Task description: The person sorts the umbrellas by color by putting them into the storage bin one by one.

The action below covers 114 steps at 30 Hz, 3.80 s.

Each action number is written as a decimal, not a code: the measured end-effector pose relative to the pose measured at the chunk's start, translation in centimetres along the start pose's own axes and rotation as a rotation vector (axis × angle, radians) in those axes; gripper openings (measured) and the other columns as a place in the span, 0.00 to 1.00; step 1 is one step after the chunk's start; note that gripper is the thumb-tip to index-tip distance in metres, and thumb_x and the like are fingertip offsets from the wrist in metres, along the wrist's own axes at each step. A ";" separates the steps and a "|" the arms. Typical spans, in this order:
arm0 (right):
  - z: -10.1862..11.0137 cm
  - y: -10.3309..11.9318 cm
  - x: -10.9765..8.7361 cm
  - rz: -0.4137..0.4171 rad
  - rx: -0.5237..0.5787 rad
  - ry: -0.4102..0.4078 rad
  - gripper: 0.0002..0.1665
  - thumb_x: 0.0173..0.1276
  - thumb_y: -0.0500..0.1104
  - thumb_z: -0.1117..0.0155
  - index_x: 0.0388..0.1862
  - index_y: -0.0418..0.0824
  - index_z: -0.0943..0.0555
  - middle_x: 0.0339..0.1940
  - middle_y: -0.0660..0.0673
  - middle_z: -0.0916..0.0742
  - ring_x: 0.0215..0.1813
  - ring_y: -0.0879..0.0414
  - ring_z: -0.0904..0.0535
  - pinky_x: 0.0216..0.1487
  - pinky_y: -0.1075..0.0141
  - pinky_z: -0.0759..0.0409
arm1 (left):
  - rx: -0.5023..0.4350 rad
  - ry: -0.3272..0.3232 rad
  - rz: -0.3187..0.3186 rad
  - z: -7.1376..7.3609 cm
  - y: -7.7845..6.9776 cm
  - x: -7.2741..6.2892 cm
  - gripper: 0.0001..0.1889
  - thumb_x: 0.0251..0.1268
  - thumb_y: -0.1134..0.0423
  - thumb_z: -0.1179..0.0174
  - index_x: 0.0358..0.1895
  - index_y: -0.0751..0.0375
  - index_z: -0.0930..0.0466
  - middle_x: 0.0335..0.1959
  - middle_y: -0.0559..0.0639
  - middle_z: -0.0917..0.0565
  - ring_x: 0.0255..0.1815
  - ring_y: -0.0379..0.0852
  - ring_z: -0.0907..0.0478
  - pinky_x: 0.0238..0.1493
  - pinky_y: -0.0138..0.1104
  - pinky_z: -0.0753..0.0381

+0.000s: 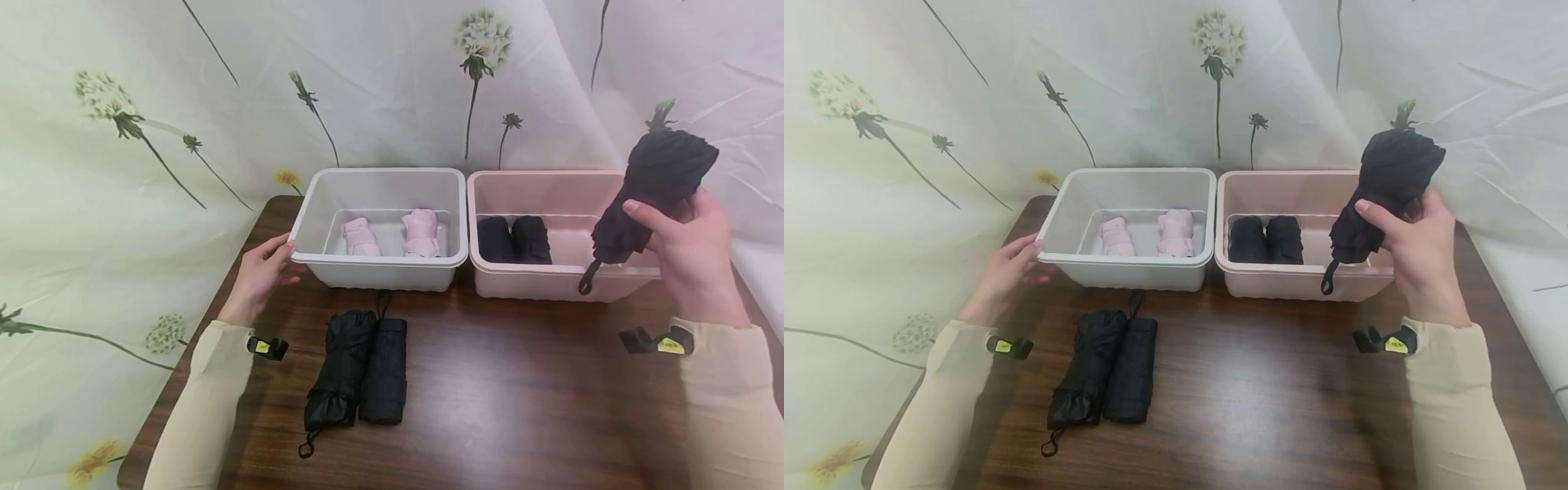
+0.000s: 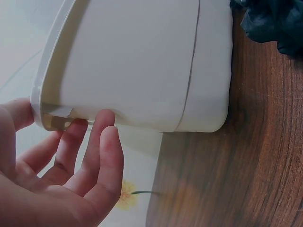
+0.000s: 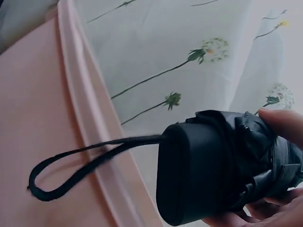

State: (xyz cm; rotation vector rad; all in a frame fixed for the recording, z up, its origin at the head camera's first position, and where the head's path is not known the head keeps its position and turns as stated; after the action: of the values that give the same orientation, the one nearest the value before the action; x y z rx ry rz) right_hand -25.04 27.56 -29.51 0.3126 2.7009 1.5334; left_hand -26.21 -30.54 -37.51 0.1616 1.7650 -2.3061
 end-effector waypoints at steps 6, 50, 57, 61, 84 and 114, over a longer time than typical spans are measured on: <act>0.6 -0.4 0.6 0.038 -0.227 -0.077 0.33 0.51 0.22 0.30 0.55 0.40 0.25 0.42 0.48 0.15 0.41 0.59 0.15 0.34 0.70 0.14 | 0.014 -0.001 0.001 0.1 0.0 0.0 0.31 0.69 0.44 0.45 0.70 0.54 0.34 0.64 0.61 0.28 0.36 0.35 0.15 0.38 0.31 0.14; 1.9 -3.8 2.6 -0.134 -1.404 -0.011 0.56 0.63 0.63 0.38 0.76 0.32 0.51 0.64 0.24 0.28 0.65 0.27 0.34 0.63 0.35 0.36 | 0.024 0.000 0.006 0.1 0.0 0.3 0.31 0.69 0.44 0.46 0.71 0.53 0.34 0.65 0.62 0.28 0.36 0.35 0.15 0.39 0.32 0.14; 1.9 -3.8 2.4 -0.116 -1.428 -0.031 0.52 0.67 0.59 0.45 0.75 0.29 0.52 0.63 0.25 0.27 0.64 0.28 0.33 0.63 0.37 0.36 | 0.029 -0.005 0.010 0.2 0.1 0.3 0.31 0.69 0.44 0.46 0.71 0.52 0.34 0.66 0.61 0.29 0.37 0.35 0.15 0.39 0.32 0.14; 1.6 -3.7 2.2 -0.051 -1.417 -0.029 0.46 0.68 0.56 0.45 0.74 0.29 0.45 0.64 0.25 0.27 0.61 0.31 0.27 0.60 0.40 0.31 | 0.020 -0.003 0.014 0.2 0.1 0.2 0.31 0.69 0.44 0.46 0.71 0.53 0.34 0.65 0.61 0.29 0.36 0.35 0.15 0.39 0.32 0.14; -8.5 -0.2 -4.5 0.228 -0.731 0.075 0.19 0.61 0.29 0.35 0.50 0.44 0.21 0.40 0.56 0.15 0.38 0.67 0.18 0.36 0.78 0.18 | 0.025 0.002 0.008 0.0 0.0 0.1 0.31 0.68 0.44 0.45 0.70 0.53 0.33 0.64 0.60 0.27 0.40 0.40 0.14 0.39 0.32 0.14; -16.5 -22.7 -13.9 -0.158 -1.101 0.534 0.42 0.60 0.50 0.31 0.69 0.41 0.37 0.60 0.38 0.26 0.52 0.47 0.23 0.51 0.56 0.21 | -0.005 -0.001 0.005 0.0 0.2 0.3 0.32 0.67 0.43 0.44 0.70 0.54 0.33 0.62 0.57 0.26 0.39 0.39 0.14 0.38 0.32 0.14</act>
State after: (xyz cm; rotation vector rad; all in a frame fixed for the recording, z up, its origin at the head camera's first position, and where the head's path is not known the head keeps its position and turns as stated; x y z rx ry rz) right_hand -17.09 -0.31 -41.45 -0.3765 1.5750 2.9702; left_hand -26.42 -30.65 -37.73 0.1646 1.7680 -2.2973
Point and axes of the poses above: each hand's wrist, its own x-axis towards the middle knuckle, its own z-axis out of the back of the hand, y = z × x, the point moved 8 cm from there along x, towards the middle knuckle
